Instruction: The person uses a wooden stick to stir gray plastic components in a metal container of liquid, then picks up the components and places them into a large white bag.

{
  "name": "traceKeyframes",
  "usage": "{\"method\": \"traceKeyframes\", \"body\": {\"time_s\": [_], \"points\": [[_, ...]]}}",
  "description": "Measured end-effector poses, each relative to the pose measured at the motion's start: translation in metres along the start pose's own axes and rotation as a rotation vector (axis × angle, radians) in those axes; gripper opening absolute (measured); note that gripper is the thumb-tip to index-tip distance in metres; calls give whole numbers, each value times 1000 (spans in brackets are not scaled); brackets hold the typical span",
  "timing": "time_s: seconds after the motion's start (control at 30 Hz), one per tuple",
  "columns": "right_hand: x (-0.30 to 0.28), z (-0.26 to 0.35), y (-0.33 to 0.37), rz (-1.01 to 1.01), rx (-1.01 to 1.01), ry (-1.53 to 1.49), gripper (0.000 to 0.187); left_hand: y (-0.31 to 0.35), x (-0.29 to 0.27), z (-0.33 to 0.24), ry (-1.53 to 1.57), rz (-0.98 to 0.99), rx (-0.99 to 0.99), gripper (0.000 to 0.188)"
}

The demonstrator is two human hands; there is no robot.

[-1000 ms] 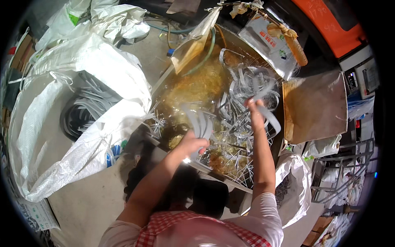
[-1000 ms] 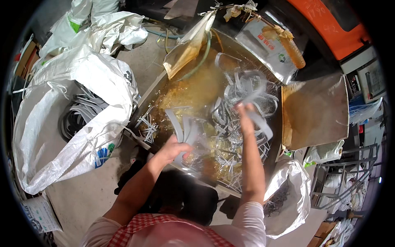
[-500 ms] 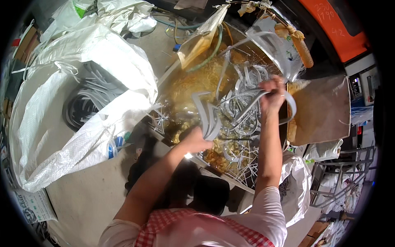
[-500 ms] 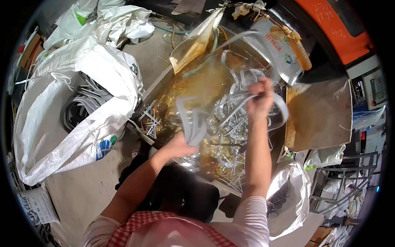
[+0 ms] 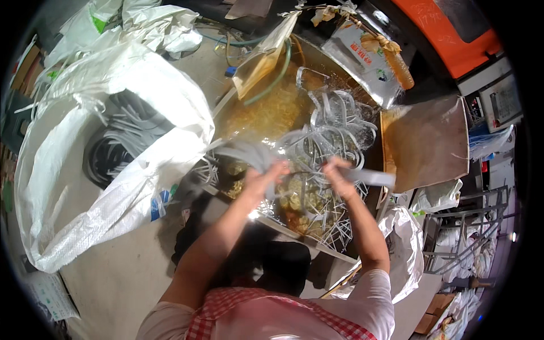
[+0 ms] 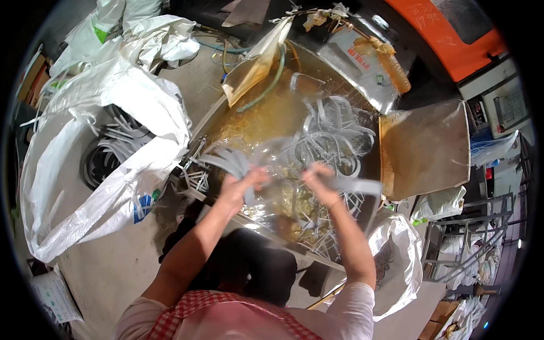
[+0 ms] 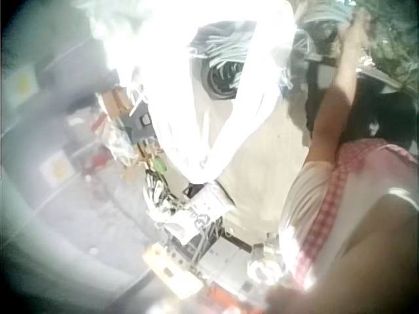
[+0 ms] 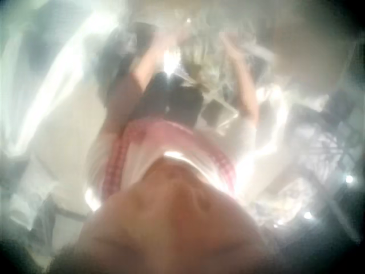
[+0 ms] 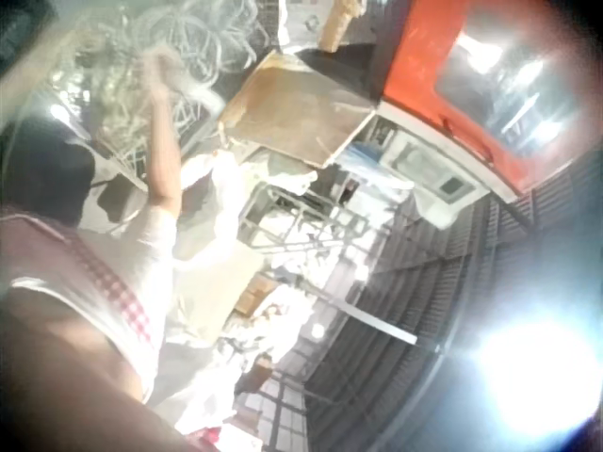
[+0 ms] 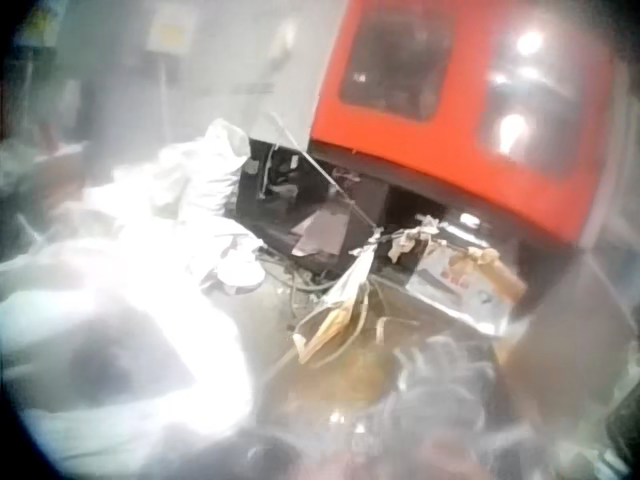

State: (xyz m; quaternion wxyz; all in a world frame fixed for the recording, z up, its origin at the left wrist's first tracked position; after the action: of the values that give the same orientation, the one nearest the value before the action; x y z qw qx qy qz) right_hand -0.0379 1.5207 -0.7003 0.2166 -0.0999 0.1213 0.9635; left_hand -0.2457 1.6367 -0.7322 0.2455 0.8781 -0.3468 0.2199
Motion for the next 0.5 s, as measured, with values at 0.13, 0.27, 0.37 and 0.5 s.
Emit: {"method": "traceKeyframes", "body": {"time_s": [0.13,0.27,0.37,0.5], "points": [[98,-3,21,784,343,376,48,5,9,20,443,111,-121,43],[117,19,24,956,99,352,52,10,9,8,386,208,-177,40],[97,29,10,698,11,530,49,8,-1,3,428,152,-200,33],[87,54,14,203,-122,397,48,7,-4,-1,456,181,-229,32]]}}
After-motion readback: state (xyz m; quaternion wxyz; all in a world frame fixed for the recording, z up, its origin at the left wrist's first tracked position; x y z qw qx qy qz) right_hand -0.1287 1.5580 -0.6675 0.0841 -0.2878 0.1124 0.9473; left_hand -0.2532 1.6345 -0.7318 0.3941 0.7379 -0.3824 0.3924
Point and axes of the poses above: each hand's wrist, its own y-axis away from the middle knuckle, its own x-axis out of the palm, z = x × y, the point moved 4 cm from there along -y, towards the middle knuckle, and after that the axes turned 6 degrees about -y, right-handed, at the moved point
